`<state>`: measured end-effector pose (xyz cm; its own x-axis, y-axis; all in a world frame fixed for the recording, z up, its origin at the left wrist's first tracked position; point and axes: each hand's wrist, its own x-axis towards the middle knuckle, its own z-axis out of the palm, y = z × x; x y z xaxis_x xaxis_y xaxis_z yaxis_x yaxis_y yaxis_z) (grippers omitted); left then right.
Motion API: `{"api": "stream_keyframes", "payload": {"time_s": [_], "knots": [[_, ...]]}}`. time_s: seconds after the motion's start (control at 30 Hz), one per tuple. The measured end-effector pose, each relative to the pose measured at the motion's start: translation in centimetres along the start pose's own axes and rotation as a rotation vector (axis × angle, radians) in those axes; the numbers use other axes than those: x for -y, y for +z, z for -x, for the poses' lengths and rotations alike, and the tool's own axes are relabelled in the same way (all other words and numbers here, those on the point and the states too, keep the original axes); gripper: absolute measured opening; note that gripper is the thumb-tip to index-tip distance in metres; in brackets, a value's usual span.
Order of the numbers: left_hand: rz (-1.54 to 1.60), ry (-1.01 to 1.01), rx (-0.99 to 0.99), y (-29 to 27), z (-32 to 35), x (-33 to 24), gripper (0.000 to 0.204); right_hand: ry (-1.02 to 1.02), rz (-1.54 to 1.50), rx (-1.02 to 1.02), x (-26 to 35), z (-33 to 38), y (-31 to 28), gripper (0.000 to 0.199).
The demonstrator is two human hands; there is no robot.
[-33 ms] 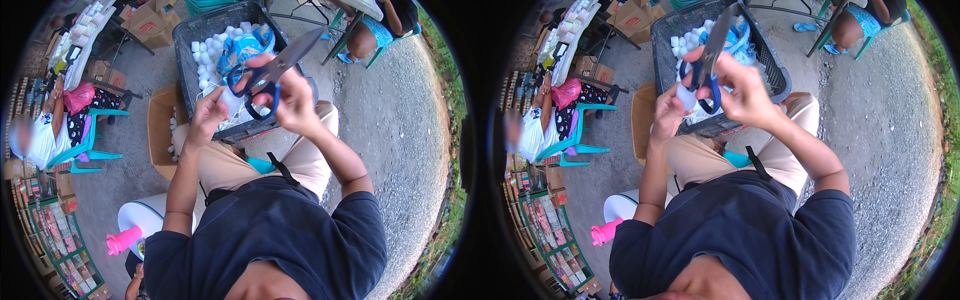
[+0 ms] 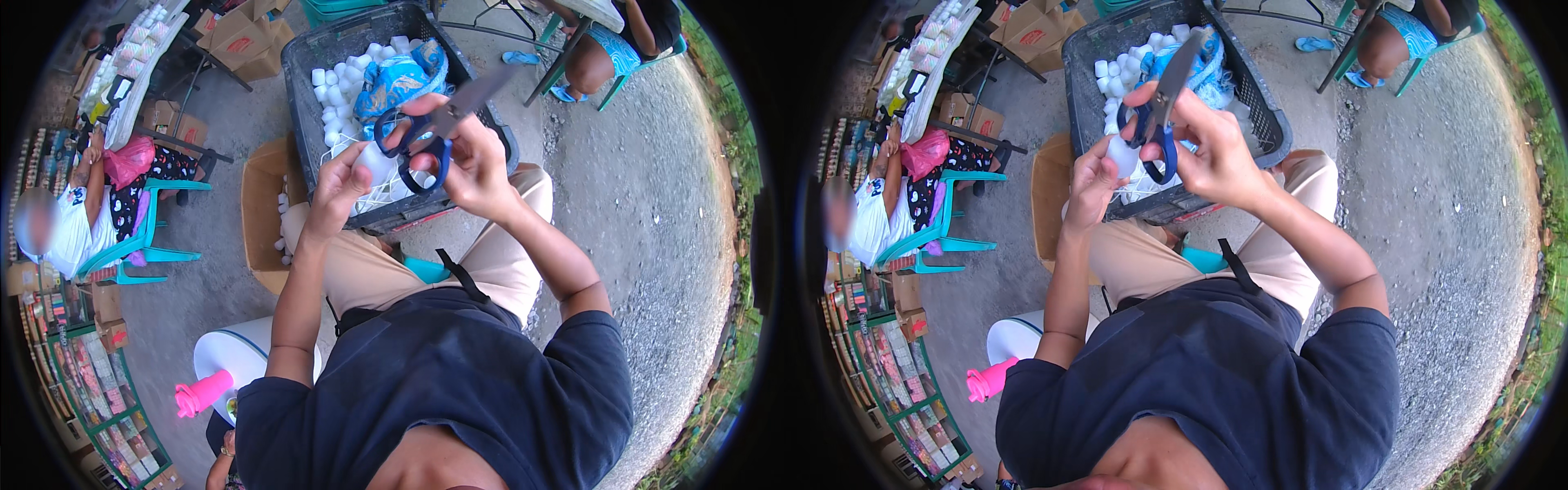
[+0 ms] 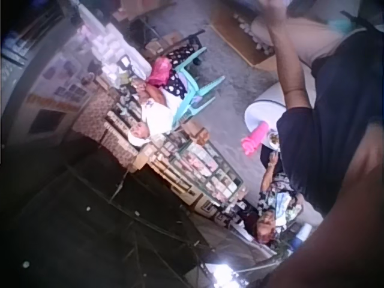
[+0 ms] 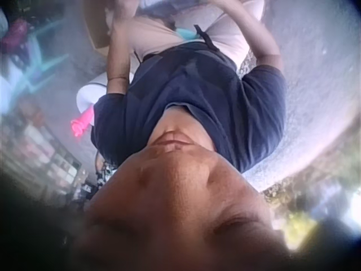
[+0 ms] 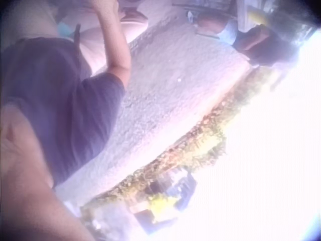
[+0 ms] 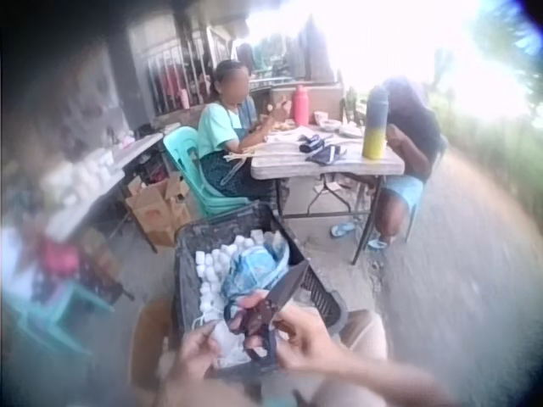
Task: The person repeatedly picks up small white cylindrical objects from a basket, wraps them with string, and uses scissors to cut the string. The person handles the objects one at a time and places the finished items back into the basket.
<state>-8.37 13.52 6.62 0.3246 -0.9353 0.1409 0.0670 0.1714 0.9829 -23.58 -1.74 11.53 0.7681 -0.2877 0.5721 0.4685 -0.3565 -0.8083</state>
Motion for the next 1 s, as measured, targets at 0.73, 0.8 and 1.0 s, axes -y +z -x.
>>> {"api": "stream_keyframes", "payload": {"time_s": [0.73, 0.8, 1.0], "knots": [[0.418, 0.210, -0.228, 0.5, -1.7, 1.0, 0.065, 0.771, -0.895, -0.053, -1.4, 5.4, 7.0, 0.046], [0.383, 0.201, -0.239, 0.9, -1.1, 1.1, 0.066, 0.747, -0.862, -0.075, -1.5, 4.9, 7.0, 0.047], [0.377, 0.126, -0.286, 1.5, 0.3, 2.3, 0.073, 0.677, -0.777, -0.030, -2.2, 5.2, 7.0, 0.046]]}}
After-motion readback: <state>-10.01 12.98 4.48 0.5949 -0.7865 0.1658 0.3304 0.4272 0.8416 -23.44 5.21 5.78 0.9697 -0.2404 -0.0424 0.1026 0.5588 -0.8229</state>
